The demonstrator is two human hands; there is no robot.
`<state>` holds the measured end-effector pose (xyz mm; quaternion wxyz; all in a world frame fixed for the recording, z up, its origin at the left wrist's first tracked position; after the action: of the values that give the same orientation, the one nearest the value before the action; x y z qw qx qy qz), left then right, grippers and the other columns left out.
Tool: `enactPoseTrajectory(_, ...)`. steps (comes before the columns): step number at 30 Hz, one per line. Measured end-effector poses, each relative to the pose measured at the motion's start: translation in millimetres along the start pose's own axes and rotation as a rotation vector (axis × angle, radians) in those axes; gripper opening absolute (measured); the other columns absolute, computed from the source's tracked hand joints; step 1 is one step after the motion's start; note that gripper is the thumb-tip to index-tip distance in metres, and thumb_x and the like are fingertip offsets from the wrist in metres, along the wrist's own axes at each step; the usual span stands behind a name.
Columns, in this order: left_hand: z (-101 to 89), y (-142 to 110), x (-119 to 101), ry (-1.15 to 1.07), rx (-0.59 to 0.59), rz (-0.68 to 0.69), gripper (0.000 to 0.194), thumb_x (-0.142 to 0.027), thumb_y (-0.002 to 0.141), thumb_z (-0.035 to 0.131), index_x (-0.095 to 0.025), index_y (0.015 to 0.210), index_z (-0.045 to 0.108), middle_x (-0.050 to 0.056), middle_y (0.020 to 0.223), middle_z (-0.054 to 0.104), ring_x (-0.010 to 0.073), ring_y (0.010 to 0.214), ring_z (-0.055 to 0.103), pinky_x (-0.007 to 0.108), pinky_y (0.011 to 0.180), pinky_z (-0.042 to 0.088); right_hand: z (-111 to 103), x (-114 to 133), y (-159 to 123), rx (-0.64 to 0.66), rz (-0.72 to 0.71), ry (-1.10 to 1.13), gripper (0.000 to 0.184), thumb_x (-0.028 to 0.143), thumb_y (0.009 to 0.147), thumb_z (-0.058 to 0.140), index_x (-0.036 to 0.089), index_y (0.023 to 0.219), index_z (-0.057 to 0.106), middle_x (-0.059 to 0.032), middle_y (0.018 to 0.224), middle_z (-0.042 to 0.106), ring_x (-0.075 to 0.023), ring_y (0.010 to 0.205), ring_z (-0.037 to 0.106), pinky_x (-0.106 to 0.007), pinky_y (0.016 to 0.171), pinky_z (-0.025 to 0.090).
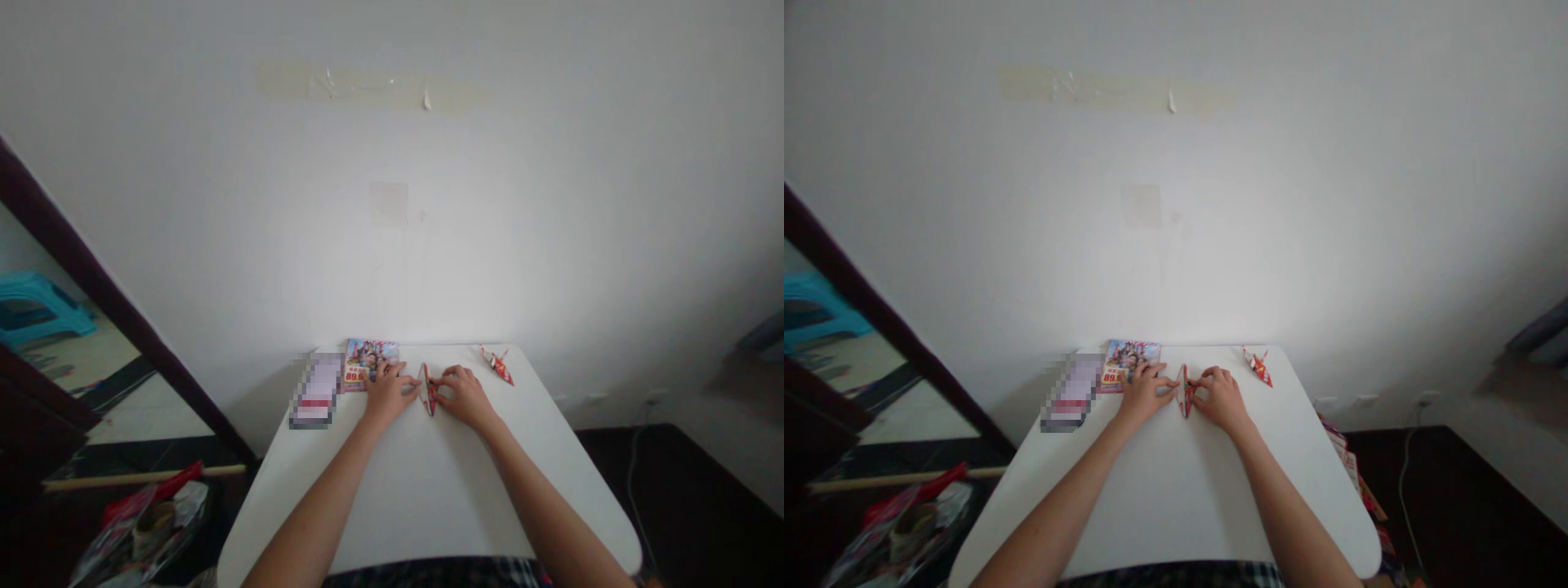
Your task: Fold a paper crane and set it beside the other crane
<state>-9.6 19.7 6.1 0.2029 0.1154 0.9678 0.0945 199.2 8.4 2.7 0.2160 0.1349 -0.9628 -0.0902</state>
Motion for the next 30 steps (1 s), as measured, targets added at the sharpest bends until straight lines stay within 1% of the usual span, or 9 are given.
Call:
enactPoseTrajectory(4,-0.6,0,0,0.008,0.013,0.0,0.021,-0.048,0.085,0.067,-0.045,0.104,0.077,-0.003,0.147,0.057,0.0365,0.145,0.032,0.079,0.112,0.013,-1,-1,-1,0.005,-0.025,0.017,0.033,0.043,0.084,0.072,0.034,0.115,0.073,-0.0068,0.125,0.06,-0.0259,0.122,0.051,-0.039,0.106,0.04)
enactPoseTrajectory(9,-0.4,1,1,0.011,0.016,0.0,0.019,-0.048,0.085,0.067,-0.045,0.102,0.076,-0.004,0.147,0.057,0.0364,0.145,0.032,0.08,0.111,0.015,-2,-1,-2,0.011,-0.041,0.015,0.034,0.044,0.083,0.073,0.033,0.115,0.073,-0.008,0.125,0.058,-0.0267,0.122,0.051,-0.041,0.106,0.041)
enactPoseTrajectory(15,-0.8,0,1,0.008,0.005,0.005,0.019,-0.049,0.085,0.067,-0.045,0.102,0.077,-0.004,0.146,0.058,0.0354,0.143,0.035,0.079,0.112,0.014,-1,-4,-3,0.006,-0.077,0.025,0.043,0.047,0.078,0.078,0.032,0.118,0.071,-0.0092,0.126,0.058,-0.0281,0.122,0.051,-0.043,0.106,0.041)
enactPoseTrajectory(23,-3.1,-1,0,0.011,0.003,0.004,0.02,-0.048,0.086,0.066,-0.045,0.102,0.076,-0.004,0.146,0.058,0.0351,0.144,0.034,0.078,0.113,0.014,5,-9,-3,0.014,-0.106,0.039,0.053,0.046,0.076,0.079,0.031,0.126,0.067,-0.0102,0.13,0.056,-0.0291,0.126,0.05,-0.046,0.107,0.041)
enactPoseTrajectory(28,-1.8,0,-1,0.017,0.01,-0.002,0.021,-0.05,0.086,0.065,-0.045,0.103,0.076,-0.005,0.147,0.057,0.035,0.144,0.034,0.079,0.112,0.014,8,-13,-2,0.013,-0.102,0.057,0.045,0.043,0.083,0.073,0.033,0.127,0.067,-0.0096,0.129,0.058,-0.0271,0.125,0.051,-0.044,0.107,0.042)
enactPoseTrajectory(30,-2.2,-1,-1,0.017,0.015,-0.004,0.021,-0.05,0.085,0.066,-0.045,0.104,0.076,-0.004,0.147,0.057,0.0349,0.144,0.033,0.08,0.112,0.013,8,-13,-2,0.007,-0.105,0.056,0.044,0.043,0.083,0.073,0.034,0.126,0.068,-0.0093,0.128,0.058,-0.0271,0.125,0.051,-0.044,0.107,0.042)
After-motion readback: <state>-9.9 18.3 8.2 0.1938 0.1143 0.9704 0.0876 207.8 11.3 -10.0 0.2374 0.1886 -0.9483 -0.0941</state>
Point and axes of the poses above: each hand's wrist, its own y-axis towards the middle knuckle, its own z-axis out of the palm, x = y × z, the point moved 1 cm from there along y, towards the middle knuckle
